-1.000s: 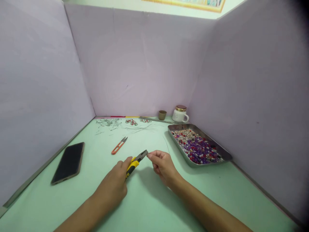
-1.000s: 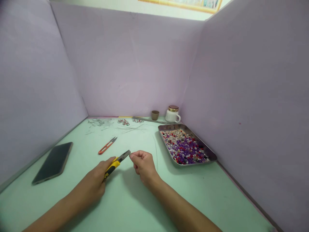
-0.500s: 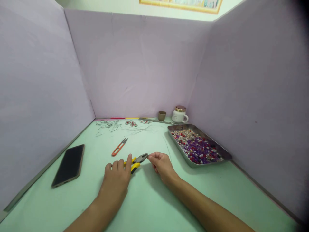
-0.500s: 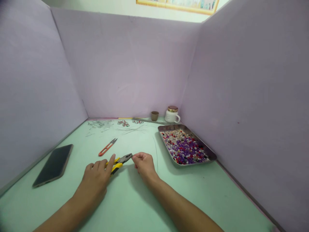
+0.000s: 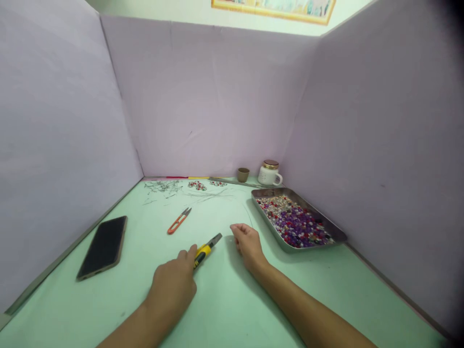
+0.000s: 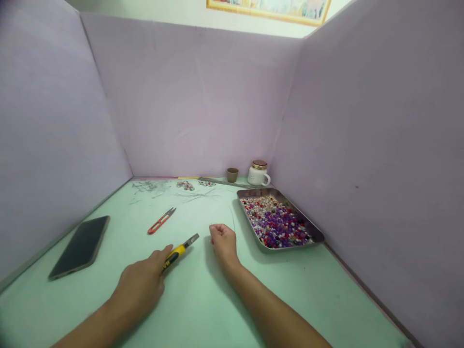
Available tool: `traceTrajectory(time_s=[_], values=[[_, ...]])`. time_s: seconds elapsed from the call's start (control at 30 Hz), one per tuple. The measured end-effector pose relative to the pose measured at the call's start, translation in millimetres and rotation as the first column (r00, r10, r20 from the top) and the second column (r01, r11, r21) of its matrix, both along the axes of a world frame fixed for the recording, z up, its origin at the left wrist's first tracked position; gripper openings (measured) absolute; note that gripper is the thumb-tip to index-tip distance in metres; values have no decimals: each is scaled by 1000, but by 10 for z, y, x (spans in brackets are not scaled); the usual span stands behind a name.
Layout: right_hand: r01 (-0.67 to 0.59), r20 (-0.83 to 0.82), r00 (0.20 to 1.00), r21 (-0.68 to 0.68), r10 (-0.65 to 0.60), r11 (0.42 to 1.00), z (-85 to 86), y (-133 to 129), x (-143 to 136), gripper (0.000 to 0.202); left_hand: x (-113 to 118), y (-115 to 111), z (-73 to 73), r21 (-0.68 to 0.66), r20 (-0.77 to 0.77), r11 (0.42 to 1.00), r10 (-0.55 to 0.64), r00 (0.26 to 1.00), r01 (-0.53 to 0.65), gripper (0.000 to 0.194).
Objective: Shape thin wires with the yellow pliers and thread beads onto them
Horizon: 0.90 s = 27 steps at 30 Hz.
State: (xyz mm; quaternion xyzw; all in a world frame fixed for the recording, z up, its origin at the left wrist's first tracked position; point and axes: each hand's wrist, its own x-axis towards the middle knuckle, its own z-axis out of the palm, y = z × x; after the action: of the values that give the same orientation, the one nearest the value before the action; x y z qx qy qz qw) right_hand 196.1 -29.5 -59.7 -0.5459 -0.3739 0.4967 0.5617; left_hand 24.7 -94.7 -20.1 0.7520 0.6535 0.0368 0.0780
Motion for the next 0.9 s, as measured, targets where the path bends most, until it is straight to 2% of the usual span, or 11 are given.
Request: traceTrajectory(time_s=[0.03, 0.07, 0.1, 0.17, 0.23, 0.3, 0.43, 0.5, 0.57, 0.63, 0.9], values=[[-26, -65, 998, -22, 24, 999, 30, 1, 19, 22, -49, 28, 47, -24, 166, 1000, 8, 986, -4, 48], [-65, -120, 991, -35, 60, 997, 62, -6, 29, 24, -100, 57, 94, -97, 352, 995, 14, 936, 21, 37], [-112, -164, 981, -40, 104, 993, 92, -21, 32, 25, -148, 84, 136, -208, 522, 976, 55, 851, 65, 30], [-221, -230, 951, -44, 205, 974, 139, -66, 18, 26, -224, 122, 199, -402, 773, 892, 208, 600, 208, 30], [-298, -283, 920, -52, 272, 953, 162, -113, -4, 25, -265, 136, 233, -457, 860, 830, 321, 397, 321, 33], [-342, -329, 893, -58, 306, 938, 168, -143, -18, 25, -277, 131, 246, -472, 876, 796, 379, 298, 378, 36], [-380, -363, 866, -29, 344, 925, 181, -144, -13, 23, -276, 109, 241, -554, 827, 668, 511, 236, 497, 46], [-376, -354, 868, -10, 348, 927, 193, -134, -2, 23, -285, 108, 223, -553, 819, 639, 536, 206, 535, 50], [-368, -336, 875, 3, 347, 930, 208, -130, 12, 21, -298, 114, 198, -533, 827, 648, 535, 173, 544, 53], [-362, -320, 882, 13, 347, 932, 221, -131, 27, 19, -305, 123, 178, -537, 828, 660, 530, 181, 525, 60], [-372, -290, 894, -51, 343, 927, 221, -132, 46, 12, -197, 83, 237, -588, 808, 696, 474, 350, 412, 78]])
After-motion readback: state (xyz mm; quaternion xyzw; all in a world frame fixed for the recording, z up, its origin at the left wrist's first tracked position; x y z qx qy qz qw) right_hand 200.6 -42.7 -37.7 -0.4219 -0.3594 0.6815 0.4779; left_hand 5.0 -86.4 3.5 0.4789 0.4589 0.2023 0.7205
